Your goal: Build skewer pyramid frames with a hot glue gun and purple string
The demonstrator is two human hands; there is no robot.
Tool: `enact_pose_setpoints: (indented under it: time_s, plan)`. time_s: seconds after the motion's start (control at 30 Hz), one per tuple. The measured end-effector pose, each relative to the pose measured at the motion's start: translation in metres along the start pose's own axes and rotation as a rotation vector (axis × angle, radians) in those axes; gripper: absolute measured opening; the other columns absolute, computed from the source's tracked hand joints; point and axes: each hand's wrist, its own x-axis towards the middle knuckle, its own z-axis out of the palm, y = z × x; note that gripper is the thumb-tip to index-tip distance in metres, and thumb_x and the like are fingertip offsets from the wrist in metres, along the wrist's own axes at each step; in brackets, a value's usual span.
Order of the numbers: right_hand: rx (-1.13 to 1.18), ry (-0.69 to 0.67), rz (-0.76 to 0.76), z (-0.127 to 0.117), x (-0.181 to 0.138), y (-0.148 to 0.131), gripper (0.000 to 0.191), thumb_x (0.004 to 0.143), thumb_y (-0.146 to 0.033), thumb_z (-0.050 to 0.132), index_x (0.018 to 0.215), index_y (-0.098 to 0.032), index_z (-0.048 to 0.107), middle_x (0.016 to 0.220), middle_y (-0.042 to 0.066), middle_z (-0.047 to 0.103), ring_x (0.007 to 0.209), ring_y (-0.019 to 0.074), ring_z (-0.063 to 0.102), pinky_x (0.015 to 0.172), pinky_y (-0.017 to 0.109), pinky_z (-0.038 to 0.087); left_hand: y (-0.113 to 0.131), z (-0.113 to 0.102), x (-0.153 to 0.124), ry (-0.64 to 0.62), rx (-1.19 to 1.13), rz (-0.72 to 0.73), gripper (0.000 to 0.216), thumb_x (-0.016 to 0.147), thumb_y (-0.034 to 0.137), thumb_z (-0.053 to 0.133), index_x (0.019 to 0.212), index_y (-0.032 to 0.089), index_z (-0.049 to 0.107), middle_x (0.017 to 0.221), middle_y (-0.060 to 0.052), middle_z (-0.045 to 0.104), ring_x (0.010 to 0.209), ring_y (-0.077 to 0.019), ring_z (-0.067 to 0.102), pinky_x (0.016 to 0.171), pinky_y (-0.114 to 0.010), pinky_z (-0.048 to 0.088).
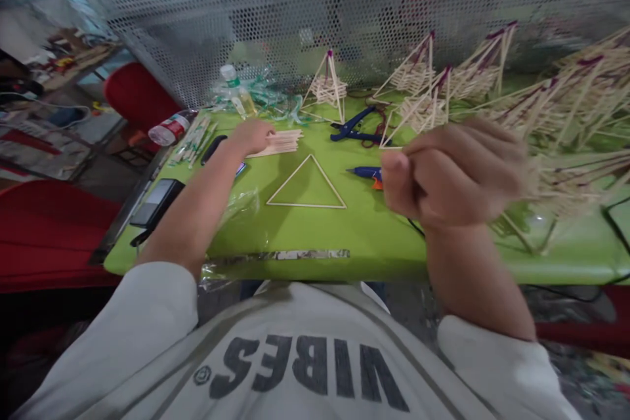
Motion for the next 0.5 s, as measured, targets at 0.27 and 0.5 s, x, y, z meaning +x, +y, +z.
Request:
enact_pose_setpoints:
  time_s: [0.27, 0.5]
  plan:
    - [0.019, -0.09, -0.141, 0.041, -0.028, 0.034, 0.048, 0.105, -0.032, 0.069, 0.068, -0.025, 0.039, 0.059, 0.001, 0.057, 0.051, 0.0165, 0.044, 0.057, 0.036, 0.033, -0.017, 0.032, 0.018, 0.015, -0.032, -0.04, 0.031, 0.101, 0.024, 0.064, 0.121, 0.021, 0.087, 0.127, -0.019, 0.084, 0.117, -0.0325, 0.075, 0.11, -0.047, 0.059]
    - [0.045, -0.163, 0.031, 0.043, -0.044, 0.043, 0.053, 0.108, -0.042, 0.067, 0.065, -0.025, 0.041, 0.058, 0.003, 0.056, 0.053, 0.0178, 0.048, 0.057, 0.036, 0.036, -0.016, 0.033, 0.022, 0.01, -0.109, -0.002, 0.023, 0.101, 0.027, 0.067, 0.114, 0.019, 0.084, 0.114, -0.019, 0.082, 0.112, -0.0333, 0.074, 0.112, -0.048, 0.056]
